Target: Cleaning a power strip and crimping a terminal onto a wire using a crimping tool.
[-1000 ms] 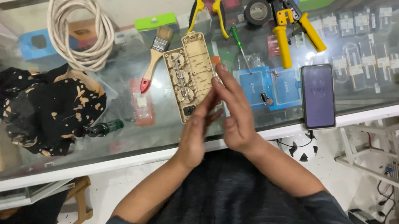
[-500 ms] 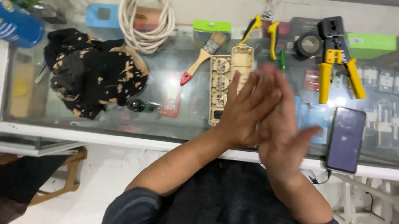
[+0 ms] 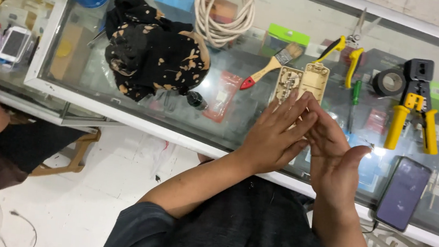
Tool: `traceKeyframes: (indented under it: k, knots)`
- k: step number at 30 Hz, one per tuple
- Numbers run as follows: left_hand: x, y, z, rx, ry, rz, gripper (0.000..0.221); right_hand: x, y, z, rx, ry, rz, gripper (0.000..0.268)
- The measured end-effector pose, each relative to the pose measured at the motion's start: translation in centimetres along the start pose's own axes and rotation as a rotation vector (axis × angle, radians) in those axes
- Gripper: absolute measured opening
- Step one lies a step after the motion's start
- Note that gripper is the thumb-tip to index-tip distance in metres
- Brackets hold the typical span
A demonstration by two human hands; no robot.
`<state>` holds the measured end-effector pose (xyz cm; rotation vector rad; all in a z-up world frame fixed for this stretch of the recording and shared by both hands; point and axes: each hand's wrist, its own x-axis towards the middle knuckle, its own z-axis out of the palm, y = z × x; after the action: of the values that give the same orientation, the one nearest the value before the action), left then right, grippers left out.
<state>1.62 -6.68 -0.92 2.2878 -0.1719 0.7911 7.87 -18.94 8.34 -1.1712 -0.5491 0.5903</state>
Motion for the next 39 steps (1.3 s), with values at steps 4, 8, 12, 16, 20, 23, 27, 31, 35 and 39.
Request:
traceKeyframes:
  k: [4,8,12,16,20,23,27,31,35,39]
  knots:
    - [-3.4,2.2,-4.8,-0.052,0.343,-0.090,0.035,1.2,6.3,-0.8,-0.229,0.240,-0.367,0.053]
    - [-8.0,-2.4,-8.8,0.142,0.579,-0.140,0.024,3.3,8.8,3.8,-0.366,-0.027,-0.064,0.035]
    - [-7.3,-4.5,-12.7,0.116,0.579,-0.503,0.070,5.0,10.5,9.9,-0.788,-0.318,0.063,0.082]
    - [-6.5,-5.7,-12.5,0.192,0.463,-0.597,0.069,6.1,15.5,12.2,-0.883,-0.241,0.006,0.067]
    - [-6.9,-7.9,-11.7,0.347,0.499,-0.267,0.039,6.1,16.9,11.7,-0.995,-0.146,0.011,0.040]
    - [-6.9,-7.8,-11.7,0.437,0.454,-0.154,0.030,6.0,16.2,12.0,-1.008,-0.103,-0.018,0.037]
    - [-6.7,-8.7,-12.5,0.462,0.439,-0.061,0.025,5.9,17.0,12.1,-0.895,-0.102,-0.041,0.049]
    - [-8.0,-8.9,-13.0,0.248,0.380,-0.072,0.046,5.3,16.5,11.1,-0.817,-0.067,-0.122,0.047]
    - [-10.4,-7.4,-12.7,0.116,0.244,-0.156,0.064,5.1,11.6,5.4,-0.847,0.001,-0.184,0.047]
    - [-11.4,-7.6,-11.0,0.172,0.227,-0.279,0.057,4.0,6.1,-4.0,-0.833,0.351,-0.032,0.042]
